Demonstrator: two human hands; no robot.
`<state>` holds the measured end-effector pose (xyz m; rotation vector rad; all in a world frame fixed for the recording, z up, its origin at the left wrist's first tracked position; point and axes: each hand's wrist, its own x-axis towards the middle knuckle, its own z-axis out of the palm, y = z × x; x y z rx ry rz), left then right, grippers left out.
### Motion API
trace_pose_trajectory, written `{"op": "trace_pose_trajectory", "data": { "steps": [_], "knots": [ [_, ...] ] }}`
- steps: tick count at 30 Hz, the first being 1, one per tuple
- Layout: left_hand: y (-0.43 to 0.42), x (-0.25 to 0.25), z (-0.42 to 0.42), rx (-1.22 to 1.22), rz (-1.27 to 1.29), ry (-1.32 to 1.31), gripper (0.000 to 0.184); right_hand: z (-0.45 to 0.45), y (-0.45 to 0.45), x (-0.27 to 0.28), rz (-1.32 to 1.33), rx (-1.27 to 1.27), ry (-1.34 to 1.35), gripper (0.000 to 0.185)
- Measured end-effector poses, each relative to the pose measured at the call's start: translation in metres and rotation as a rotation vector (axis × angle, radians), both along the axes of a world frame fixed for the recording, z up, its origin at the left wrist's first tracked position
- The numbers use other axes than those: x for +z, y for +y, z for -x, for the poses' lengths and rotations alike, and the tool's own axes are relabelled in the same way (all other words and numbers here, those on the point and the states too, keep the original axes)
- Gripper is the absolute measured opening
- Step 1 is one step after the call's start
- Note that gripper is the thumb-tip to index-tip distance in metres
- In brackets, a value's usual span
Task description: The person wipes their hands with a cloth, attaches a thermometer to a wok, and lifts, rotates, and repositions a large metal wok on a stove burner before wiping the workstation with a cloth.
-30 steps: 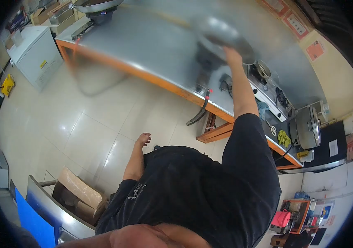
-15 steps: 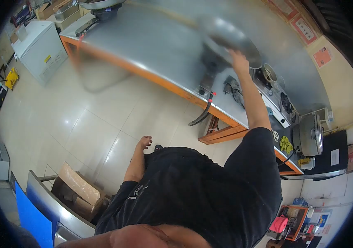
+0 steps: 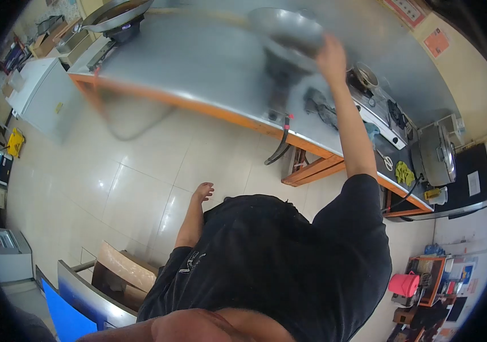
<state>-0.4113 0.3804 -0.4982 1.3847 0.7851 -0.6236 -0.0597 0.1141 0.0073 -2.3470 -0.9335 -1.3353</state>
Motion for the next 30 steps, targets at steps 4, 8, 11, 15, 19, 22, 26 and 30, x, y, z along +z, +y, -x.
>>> {"op": "trace_pose_trajectory", "data": {
  "steps": [4, 8, 11, 15, 19, 22, 26, 30],
  "knots": [
    [0.002, 0.001, -0.002, -0.052, -0.033, -0.018, 0.052, -0.004, 0.017, -0.03, 0.14, 0.061, 0.09, 0.049],
    [0.003, 0.002, 0.003, -0.068, -0.034, -0.003, 0.052, -0.012, 0.031, -0.067, 0.187, -0.014, 0.212, 0.054],
    [0.002, -0.004, 0.009, -0.045, -0.019, 0.028, 0.052, 0.002, 0.04, -0.066, 0.186, -0.039, 0.191, 0.053],
    [0.004, -0.012, 0.02, -0.016, -0.001, 0.08, 0.051, 0.0, 0.035, -0.061, 0.224, -0.025, 0.245, 0.052],
    [0.005, -0.012, 0.014, -0.025, -0.045, 0.024, 0.052, -0.012, 0.034, -0.05, 0.292, -0.047, 0.302, 0.052],
    [-0.001, -0.018, 0.015, -0.015, -0.04, -0.001, 0.051, -0.009, 0.033, -0.058, 0.248, 0.02, 0.264, 0.051],
    [-0.008, -0.022, 0.027, -0.072, -0.013, 0.067, 0.05, -0.013, 0.027, -0.065, 0.232, 0.073, 0.226, 0.05],
    [-0.004, -0.013, 0.028, -0.075, 0.008, 0.09, 0.049, -0.013, 0.025, -0.056, 0.241, 0.024, 0.301, 0.042]
  ]
}}
